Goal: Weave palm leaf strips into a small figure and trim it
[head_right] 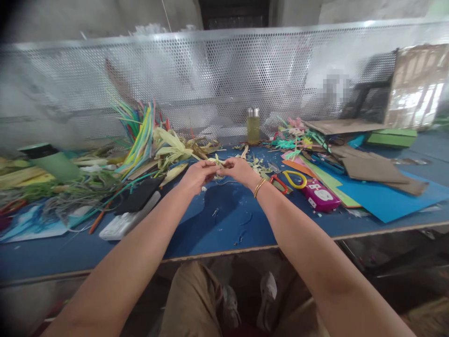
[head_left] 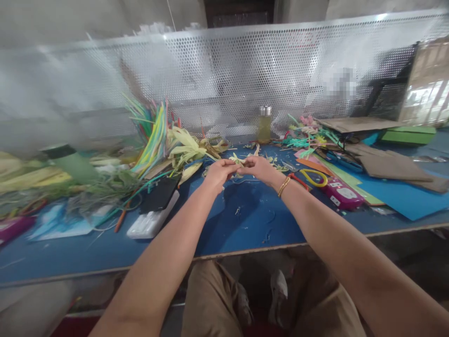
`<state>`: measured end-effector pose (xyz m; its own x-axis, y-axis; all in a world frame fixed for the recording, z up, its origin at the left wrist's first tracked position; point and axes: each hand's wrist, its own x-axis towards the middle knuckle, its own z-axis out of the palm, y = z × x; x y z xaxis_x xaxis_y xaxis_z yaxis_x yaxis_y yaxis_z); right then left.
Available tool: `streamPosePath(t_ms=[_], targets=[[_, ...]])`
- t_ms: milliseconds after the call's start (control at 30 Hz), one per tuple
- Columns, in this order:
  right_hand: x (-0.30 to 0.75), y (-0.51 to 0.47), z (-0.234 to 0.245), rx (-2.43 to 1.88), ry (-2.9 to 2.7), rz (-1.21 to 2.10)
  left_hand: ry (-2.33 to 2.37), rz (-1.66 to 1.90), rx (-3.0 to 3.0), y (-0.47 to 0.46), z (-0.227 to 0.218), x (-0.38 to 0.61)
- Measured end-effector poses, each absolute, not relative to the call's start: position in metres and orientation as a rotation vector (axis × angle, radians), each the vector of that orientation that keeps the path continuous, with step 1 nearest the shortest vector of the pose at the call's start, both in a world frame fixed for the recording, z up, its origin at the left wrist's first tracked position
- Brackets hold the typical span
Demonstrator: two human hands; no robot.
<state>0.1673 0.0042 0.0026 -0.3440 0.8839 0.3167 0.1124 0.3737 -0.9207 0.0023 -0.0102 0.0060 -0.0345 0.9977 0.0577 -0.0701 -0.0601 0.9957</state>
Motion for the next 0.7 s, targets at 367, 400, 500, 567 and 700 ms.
streamPosePath(t_ms=[367, 400, 500, 567, 700], targets=[[0.176, 0.013, 0.008, -0.954, -1.609, 0.834, 1.092, 1.122, 1.156, -0.018, 0.018, -0.003], [0.175, 0.013, 0.006, -0.949, -1.611, 0.841, 1.081, 1.118, 1.146, -0.017, 0.017, -0.003], [0.173, 0.015, 0.003, -0.933, -1.614, 0.874, 1.036, 1.099, 1.113, -0.015, 0.013, -0.003], [0.173, 0.015, 0.001, -0.923, -1.624, 0.881, 1.015, 1.089, 1.110, -0.014, 0.013, -0.003], [0.172, 0.014, 0.002, -0.888, -1.655, 0.875, 0.949, 1.058, 1.089, -0.016, 0.017, 0.000]])
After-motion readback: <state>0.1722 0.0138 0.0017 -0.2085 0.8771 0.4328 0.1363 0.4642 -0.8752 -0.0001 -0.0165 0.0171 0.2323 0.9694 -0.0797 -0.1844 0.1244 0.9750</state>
